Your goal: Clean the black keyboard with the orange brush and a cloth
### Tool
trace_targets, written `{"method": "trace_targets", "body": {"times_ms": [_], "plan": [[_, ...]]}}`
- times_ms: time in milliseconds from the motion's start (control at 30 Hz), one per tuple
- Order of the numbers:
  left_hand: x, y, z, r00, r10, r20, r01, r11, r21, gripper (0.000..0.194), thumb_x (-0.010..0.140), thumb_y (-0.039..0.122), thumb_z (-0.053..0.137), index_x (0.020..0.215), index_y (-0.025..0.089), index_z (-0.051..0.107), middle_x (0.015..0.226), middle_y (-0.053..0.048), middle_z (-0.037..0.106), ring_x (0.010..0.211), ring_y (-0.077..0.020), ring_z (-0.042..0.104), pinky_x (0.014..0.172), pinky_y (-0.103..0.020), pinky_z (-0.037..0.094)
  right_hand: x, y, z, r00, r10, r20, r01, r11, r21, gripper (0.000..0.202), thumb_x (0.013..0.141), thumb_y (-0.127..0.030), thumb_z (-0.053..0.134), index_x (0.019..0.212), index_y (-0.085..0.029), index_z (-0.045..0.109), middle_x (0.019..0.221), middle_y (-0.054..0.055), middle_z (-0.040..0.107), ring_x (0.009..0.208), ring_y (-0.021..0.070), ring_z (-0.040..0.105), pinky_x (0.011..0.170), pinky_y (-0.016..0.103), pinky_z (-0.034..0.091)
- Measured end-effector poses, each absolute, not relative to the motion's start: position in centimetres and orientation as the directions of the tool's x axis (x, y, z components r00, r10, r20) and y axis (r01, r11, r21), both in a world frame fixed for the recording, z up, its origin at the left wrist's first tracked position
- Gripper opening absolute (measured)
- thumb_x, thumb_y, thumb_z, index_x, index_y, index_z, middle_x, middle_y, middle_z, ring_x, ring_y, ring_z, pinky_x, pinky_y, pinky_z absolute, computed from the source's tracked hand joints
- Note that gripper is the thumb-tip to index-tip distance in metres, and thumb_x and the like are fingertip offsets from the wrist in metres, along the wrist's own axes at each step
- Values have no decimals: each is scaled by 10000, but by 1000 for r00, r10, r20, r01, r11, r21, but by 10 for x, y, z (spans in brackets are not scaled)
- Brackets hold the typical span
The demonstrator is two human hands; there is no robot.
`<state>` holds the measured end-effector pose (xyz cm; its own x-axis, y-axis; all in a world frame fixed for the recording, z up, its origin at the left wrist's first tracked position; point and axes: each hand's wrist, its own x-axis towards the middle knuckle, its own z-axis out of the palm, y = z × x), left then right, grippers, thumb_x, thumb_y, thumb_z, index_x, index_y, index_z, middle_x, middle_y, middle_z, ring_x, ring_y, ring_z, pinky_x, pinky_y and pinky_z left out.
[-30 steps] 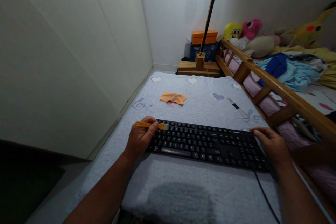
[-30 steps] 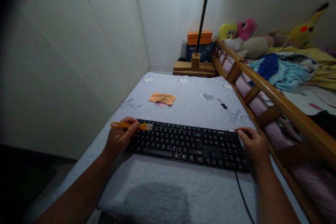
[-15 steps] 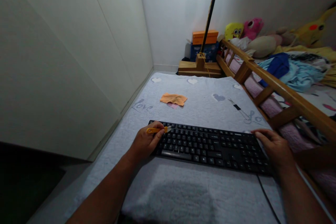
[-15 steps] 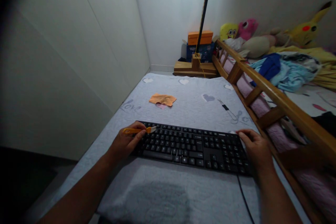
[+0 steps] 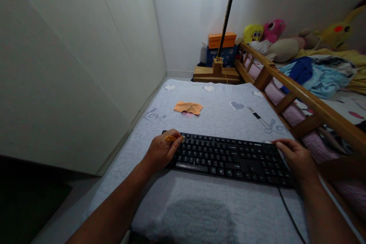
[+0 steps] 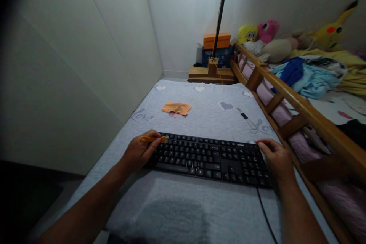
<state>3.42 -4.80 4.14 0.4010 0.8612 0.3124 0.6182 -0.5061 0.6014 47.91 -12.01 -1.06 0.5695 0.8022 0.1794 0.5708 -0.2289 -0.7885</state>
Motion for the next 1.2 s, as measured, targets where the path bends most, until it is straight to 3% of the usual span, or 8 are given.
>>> {"method": "trace_targets", "body": {"times_ms": [333, 500, 733, 1033, 1200], "plan": [[28, -32, 90, 552, 821, 147, 570, -501, 651, 234, 928, 322, 447, 761, 211, 568, 650, 11, 616, 635, -161, 571, 596, -267, 397, 474, -120, -7, 587, 788, 186, 563, -233, -793, 253, 700, -446, 629, 756, -219, 725, 792, 64, 745, 816, 294, 676, 745, 388, 521], [43, -11, 87, 455, 855, 250, 655, -512, 556, 203, 915, 283, 460, 776, 204, 585, 682, -14, 646, 669, -182, 608, 639, -289, 414, 477, -120, -10, 573, 797, 193, 560, -209, -802, 241, 698, -438, 641, 746, -217, 725, 776, 53, 747, 796, 280, 679, 736, 371, 521], [53, -13, 60, 408, 856, 317, 681, -517, 518, 187, 933, 279, 452, 817, 211, 581, 701, -13, 677, 663, -189, 627, 681, -299, 442, 475, -121, -7, 580, 798, 162, 548, -235, -803, 255, 709, -449, 631, 765, -216, 718, 792, 58, 747, 824, 287, 676, 748, 373, 511], [48, -15, 58, 462, 846, 264, 613, -520, 595, 238, 940, 301, 429, 769, 202, 562, 687, -10, 630, 663, -176, 610, 650, -296, 412, 473, -121, -5, 584, 797, 155, 545, -243, -802, 250, 695, -445, 636, 750, -215, 715, 802, 66, 744, 838, 294, 672, 772, 382, 515], [46, -16, 51, 371, 871, 322, 553, -485, 677, 228, 944, 323, 449, 792, 202, 567, 692, 4, 609, 677, -168, 591, 663, -291, 419, 471, -120, -3, 592, 791, 152, 545, -254, -799, 266, 693, -455, 628, 750, -210, 716, 793, 71, 743, 825, 293, 675, 761, 382, 520]]}}
